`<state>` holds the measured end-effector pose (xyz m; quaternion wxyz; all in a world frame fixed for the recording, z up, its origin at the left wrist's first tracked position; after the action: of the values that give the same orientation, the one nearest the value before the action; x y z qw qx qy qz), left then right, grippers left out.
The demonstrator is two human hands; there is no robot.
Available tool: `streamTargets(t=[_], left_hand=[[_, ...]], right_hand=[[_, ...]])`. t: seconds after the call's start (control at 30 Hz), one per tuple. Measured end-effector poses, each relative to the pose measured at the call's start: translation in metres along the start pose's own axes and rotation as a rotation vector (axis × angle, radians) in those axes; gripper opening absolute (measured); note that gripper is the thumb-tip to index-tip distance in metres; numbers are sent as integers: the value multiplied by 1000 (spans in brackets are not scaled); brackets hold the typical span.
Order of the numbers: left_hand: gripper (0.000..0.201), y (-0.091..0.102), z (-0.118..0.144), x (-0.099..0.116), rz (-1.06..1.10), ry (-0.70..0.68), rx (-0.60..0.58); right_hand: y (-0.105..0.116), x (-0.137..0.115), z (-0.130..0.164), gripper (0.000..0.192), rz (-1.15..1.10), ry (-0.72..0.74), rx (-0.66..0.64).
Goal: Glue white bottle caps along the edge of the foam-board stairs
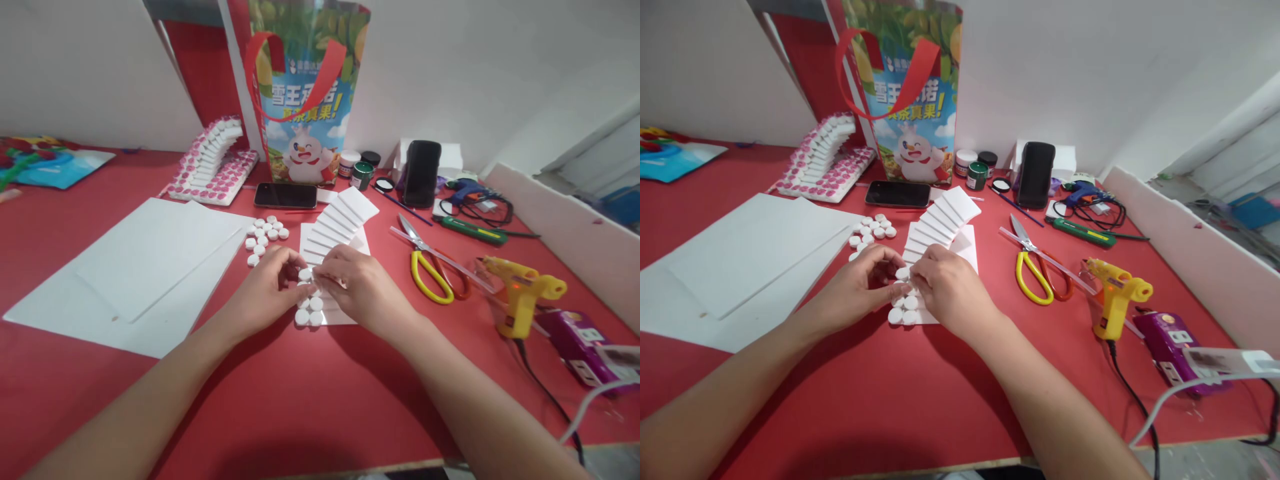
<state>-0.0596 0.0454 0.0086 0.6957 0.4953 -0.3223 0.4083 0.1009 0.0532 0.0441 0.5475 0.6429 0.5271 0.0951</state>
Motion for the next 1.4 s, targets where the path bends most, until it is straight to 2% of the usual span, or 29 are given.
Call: streamTargets(t=[0.37, 0.53, 0.77, 1.03, 1.23, 1.4], left_hand=[[36, -1, 2, 1, -23, 30, -13], [38, -2, 2, 0, 3, 39, -13], [38, -2, 0, -3, 7, 44, -23], [42, -3, -1, -5, 14, 55, -47], [40, -4, 0, -4, 7, 59, -42], [41, -2, -1, -4, 3, 67, -38]], right_hand=[[3, 3, 7, 19, -75, -3, 57], [3, 6, 8, 13, -109, -46, 98], [-1, 2, 1, 13, -76, -70, 80], [0, 5, 0, 12, -150, -128, 85], [10, 6, 8, 19, -184, -70, 116], [10, 9, 10, 16, -188, -34, 173]])
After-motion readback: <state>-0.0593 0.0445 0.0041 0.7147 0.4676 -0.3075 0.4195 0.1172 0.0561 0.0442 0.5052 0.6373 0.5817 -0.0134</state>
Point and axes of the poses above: each hand's wrist, its own z-axis away from the middle knuckle, its own y-axis out of the back of the hand, x = y × z, the point moved 5 cm from there along -z, towards the middle knuckle, and after that the axes turned 14 degrees about y, right-handed, at the moved point
